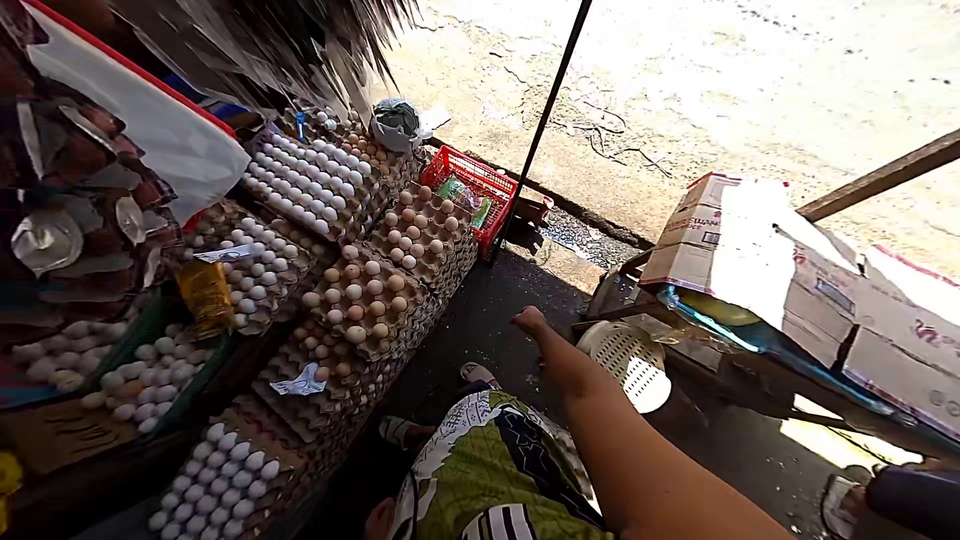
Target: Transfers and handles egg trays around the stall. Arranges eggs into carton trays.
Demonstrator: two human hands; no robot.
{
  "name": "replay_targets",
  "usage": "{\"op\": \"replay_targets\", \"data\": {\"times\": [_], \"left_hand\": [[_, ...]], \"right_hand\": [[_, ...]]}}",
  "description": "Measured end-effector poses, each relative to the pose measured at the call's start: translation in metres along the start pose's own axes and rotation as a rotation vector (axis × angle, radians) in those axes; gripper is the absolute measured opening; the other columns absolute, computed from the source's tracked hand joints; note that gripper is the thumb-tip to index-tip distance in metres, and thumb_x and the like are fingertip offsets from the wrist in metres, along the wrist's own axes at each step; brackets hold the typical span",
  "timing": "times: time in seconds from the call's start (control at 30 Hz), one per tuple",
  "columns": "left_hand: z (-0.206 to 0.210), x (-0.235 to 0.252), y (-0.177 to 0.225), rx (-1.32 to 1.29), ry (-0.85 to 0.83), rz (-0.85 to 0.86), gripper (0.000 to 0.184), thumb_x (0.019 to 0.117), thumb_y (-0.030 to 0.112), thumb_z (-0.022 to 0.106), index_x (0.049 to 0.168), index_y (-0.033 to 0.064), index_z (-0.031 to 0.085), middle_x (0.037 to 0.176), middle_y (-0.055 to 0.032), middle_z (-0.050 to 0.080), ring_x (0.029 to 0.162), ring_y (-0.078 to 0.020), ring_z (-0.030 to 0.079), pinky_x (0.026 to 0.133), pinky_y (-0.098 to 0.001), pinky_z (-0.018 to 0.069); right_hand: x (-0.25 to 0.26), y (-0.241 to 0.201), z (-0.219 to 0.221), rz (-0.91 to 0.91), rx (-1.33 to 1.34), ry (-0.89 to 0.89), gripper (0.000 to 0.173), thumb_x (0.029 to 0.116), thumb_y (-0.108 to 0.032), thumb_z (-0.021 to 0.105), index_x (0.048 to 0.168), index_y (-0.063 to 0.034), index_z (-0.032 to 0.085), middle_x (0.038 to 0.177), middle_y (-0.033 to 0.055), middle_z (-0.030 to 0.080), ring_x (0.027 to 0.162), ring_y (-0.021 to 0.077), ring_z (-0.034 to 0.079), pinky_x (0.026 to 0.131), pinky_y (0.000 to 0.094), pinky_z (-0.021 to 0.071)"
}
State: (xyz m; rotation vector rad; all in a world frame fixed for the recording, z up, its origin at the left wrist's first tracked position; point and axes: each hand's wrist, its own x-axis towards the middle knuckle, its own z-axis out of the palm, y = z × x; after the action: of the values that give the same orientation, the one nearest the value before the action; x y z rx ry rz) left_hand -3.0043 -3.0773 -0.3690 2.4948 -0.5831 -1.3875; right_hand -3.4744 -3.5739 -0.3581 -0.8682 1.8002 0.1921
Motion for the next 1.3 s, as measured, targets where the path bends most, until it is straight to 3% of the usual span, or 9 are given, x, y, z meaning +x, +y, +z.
{"op": "replay_targets", "data": {"times": [0.13,0.23,0.57,0.77,0.87,0.97,1.07,1.17,1.3], "left_hand": [[-0.038,-0.088,0.139,-0.146,-0.082,-0.323,0.04,0.1107,0.024,0.047,0.142,0.0006,0.054,0.135,-0.0223,0.062,0.12,-0.0343,0.063,0.103,-0.0513,0.0499],[-0.024,-0.073,0.11,-0.342,0.084,-0.258,0.039,0.1081,0.028,0.053,0.133,-0.0012,0.06,0.123,-0.0248,0.067,0.104,-0.0366,0.068,0.089,-0.054,0.0555],[0.058,-0.126,0.09,-0.49,0.21,-0.147,0.037,0.1063,0.025,0.057,0.129,-0.0033,0.065,0.128,-0.0232,0.067,0.12,-0.033,0.064,0.108,-0.0501,0.0482],[0.138,-0.197,0.043,-0.722,0.233,-0.494,0.037,0.1075,0.026,0.054,0.128,-0.0034,0.064,0.116,-0.0259,0.068,0.102,-0.0363,0.068,0.091,-0.0532,0.055],[0.155,-0.236,0.052,-0.912,0.17,-0.678,0.045,0.1082,0.033,0.052,0.134,-0.0027,0.058,0.122,-0.0267,0.065,0.107,-0.0371,0.065,0.093,-0.0539,0.0521],[0.187,-0.243,0.039,-0.823,0.151,-0.675,0.044,0.1072,0.037,0.053,0.125,-0.0019,0.064,0.105,-0.0223,0.065,0.088,-0.0305,0.06,0.08,-0.0488,0.0506],[0.223,-0.217,0.006,-0.668,0.143,-0.579,0.042,0.1068,0.036,0.052,0.123,0.0009,0.068,0.114,-0.0254,0.069,0.102,-0.0379,0.067,0.089,-0.0578,0.0535],[0.19,-0.209,0.024,-0.693,0.013,-0.519,0.044,0.1112,0.029,0.043,0.148,0.0055,0.051,0.149,-0.0216,0.052,0.138,-0.0361,0.05,0.115,-0.0557,0.0381],[0.136,-0.167,0.034,-0.908,0.316,-0.402,0.038,0.1067,0.031,0.054,0.129,0.0018,0.065,0.12,-0.0211,0.068,0.108,-0.0321,0.066,0.095,-0.0524,0.0524]], "right_hand": [[-0.003,-0.04,0.038,-0.088,0.037,-0.044,0.051,0.0899,-0.032,0.074,0.128,0.0007,0.063,0.119,0.0231,0.066,0.106,0.0363,0.067,0.091,0.0572,0.0544],[-0.027,-0.083,0.082,-0.153,0.035,-0.177,0.051,0.0963,-0.03,0.067,0.138,-0.0028,0.057,0.125,0.0232,0.065,0.108,0.0378,0.066,0.089,0.0569,0.0548],[-0.109,-0.197,0.216,-0.159,0.406,-0.446,0.049,0.103,-0.022,0.053,0.148,-0.0052,0.042,0.145,0.0229,0.051,0.118,0.0387,0.062,0.085,0.0548,0.0578],[-0.109,-0.221,0.237,-0.073,0.899,-0.497,0.058,0.1056,-0.044,0.044,0.151,-0.0081,0.035,0.15,0.0207,0.045,0.131,0.0362,0.053,0.1,0.055,0.051],[-0.11,-0.226,0.234,0.035,1.087,-0.426,0.05,0.1028,-0.031,0.046,0.145,-0.0058,0.038,0.145,0.0202,0.049,0.127,0.0325,0.057,0.099,0.049,0.0527],[-0.115,-0.224,0.23,0.036,1.169,-0.424,0.045,0.1016,-0.025,0.047,0.141,-0.0051,0.039,0.143,0.0194,0.048,0.128,0.0317,0.055,0.101,0.0478,0.0517],[-0.112,-0.218,0.227,0.007,1.147,-0.443,0.048,0.1021,-0.027,0.046,0.144,-0.0058,0.038,0.146,0.0191,0.047,0.13,0.0321,0.055,0.103,0.0478,0.051],[-0.118,-0.213,0.214,-0.063,0.9,-0.397,0.045,0.1027,-0.028,0.046,0.142,-0.0073,0.042,0.138,0.0182,0.053,0.12,0.0309,0.06,0.096,0.0479,0.0531],[-0.155,-0.222,0.217,-0.317,0.219,-0.289,0.045,0.104,-0.029,0.048,0.142,-0.0047,0.045,0.132,0.0215,0.058,0.107,0.032,0.064,0.083,0.0504,0.055]]}}
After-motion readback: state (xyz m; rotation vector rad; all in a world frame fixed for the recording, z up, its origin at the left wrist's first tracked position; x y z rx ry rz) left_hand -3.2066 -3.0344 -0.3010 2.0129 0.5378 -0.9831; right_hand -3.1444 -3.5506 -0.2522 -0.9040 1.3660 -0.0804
